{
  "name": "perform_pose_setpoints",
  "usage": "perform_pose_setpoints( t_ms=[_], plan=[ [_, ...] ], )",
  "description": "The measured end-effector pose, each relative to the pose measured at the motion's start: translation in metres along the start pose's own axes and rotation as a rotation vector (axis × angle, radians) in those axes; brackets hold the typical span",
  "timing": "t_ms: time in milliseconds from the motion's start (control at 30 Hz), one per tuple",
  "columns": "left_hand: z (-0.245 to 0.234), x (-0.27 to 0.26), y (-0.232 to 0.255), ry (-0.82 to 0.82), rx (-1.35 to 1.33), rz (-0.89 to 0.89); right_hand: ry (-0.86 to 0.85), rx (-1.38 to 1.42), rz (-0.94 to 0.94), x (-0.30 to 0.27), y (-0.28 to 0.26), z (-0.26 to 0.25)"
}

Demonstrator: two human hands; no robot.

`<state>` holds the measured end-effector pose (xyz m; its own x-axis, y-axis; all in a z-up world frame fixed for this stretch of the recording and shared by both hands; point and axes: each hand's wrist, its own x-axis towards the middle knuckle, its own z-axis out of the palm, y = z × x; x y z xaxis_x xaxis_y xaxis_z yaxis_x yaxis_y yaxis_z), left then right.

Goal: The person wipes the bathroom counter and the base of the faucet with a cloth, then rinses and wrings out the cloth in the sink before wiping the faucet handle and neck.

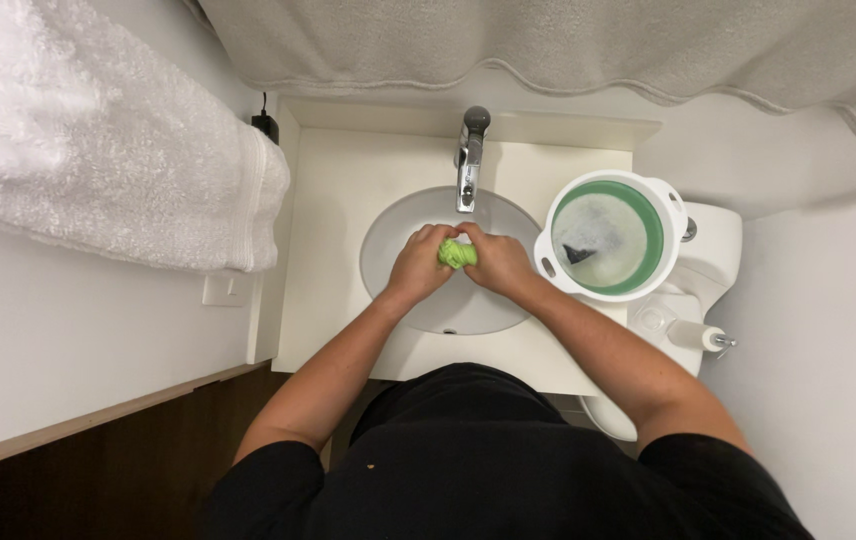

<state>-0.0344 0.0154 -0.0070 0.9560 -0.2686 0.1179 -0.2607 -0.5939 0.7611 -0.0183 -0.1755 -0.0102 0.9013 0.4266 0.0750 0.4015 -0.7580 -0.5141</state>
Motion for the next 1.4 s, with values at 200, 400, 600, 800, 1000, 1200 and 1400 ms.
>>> perform_pose_setpoints(
  t_ms=[200, 400, 600, 800, 1000, 1200, 1400],
  plan=[
    [0.001, -0.012, -0.03, 0.029, -0.541, -0.248, 0.055, 0.255, 0.14, -0.015, -0.002, -0.002],
    [0.057, -0.01, -0.07, 0.141, -0.846, -0.243, 0.031, 0.589, 0.152, -0.015, -0.015, 0.007],
    [0.016, 0.001, -0.036, 0.365, -0.97, -0.098, 0.238, 0.532, 0.013, -0.011, -0.011, 0.008],
    [-0.02, -0.004, -0.072, 0.526, -1.282, -0.147, 0.321, 0.916, 0.172, -0.022, 0.017, 0.003],
    [-0.029, -0.015, -0.128, 0.636, -1.115, -0.274, 0.273, 1.895, 0.045, -0.015, 0.013, -0.039],
    [-0.014, -0.017, -0.082, -0.001, -0.766, 0.023, -0.005, 2.075, 0.005, 0.01, -0.04, -0.081],
    [0.029, -0.016, -0.022, -0.281, -0.888, -0.189, -0.08, 2.137, 0.111, 0.02, -0.064, -0.113]
  ],
)
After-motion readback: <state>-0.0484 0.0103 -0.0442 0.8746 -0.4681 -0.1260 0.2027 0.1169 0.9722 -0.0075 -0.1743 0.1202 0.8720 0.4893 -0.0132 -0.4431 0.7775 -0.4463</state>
